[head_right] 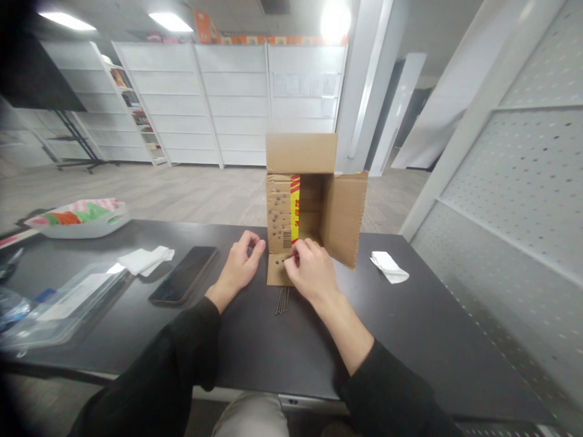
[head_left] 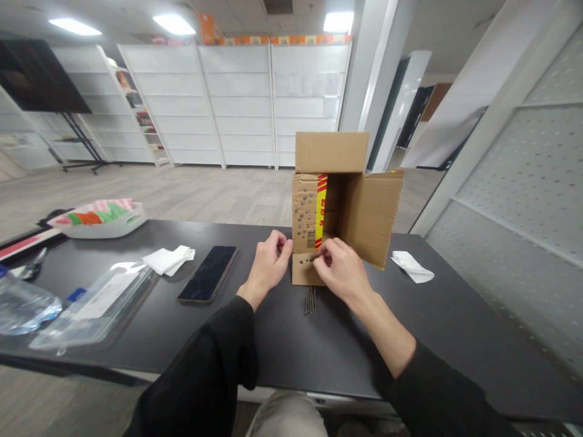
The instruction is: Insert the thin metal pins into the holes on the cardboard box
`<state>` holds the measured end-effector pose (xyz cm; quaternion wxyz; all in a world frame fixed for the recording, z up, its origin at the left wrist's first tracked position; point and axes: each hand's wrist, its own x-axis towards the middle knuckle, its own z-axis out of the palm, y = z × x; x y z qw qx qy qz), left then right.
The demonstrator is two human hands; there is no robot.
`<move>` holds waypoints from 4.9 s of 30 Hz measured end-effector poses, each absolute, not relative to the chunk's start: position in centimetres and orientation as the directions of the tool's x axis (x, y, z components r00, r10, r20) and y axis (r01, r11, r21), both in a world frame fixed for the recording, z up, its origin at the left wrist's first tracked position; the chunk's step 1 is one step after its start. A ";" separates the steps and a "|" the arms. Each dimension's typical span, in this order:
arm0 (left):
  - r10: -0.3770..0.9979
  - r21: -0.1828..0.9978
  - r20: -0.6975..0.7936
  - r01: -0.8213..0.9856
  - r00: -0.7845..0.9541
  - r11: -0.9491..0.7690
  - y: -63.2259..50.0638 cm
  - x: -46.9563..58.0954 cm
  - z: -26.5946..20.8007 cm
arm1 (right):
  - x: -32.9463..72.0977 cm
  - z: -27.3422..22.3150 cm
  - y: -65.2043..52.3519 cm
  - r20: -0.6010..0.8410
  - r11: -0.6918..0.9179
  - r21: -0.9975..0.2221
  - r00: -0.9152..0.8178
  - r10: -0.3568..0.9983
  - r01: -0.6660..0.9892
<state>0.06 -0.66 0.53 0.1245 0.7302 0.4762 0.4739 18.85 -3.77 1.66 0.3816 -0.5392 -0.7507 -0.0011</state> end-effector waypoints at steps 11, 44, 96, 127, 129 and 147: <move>0.821 0.630 0.564 0.595 0.092 -0.499 -0.7 0.1 0.5 | 18.9 2.0 -4.8 0.582 0.465 -0.604 -0.041 0.812 0.647; 0.825 0.633 0.557 0.592 0.098 -0.498 -0.7 0.0 0.3 | 21.9 -0.6 -10.9 0.290 0.533 -0.619 -0.463 0.838 0.577; 0.834 0.633 0.539 0.598 0.114 -0.491 -0.4 0.0 0.0 | 20.7 4.1 -3.1 0.188 0.265 -0.344 -0.211 0.959 0.901; 0.677 0.329 0.666 0.691 0.314 -0.644 0.0 6.0 1.3 | 21.2 2.0 -3.4 0.120 0.144 -0.266 -0.115 0.986 0.953; 0.672 0.348 0.674 0.669 0.308 -0.656 -0.2 5.9 1.2 | 21.1 2.0 -3.4 0.120 0.135 -0.266 -0.106 0.987 0.955; 0.802 0.883 0.463 0.113 -0.378 -0.456 3.2 2.0 -0.8 | 20.1 2.5 -3.7 0.115 0.062 -0.211 -0.038 0.993 0.975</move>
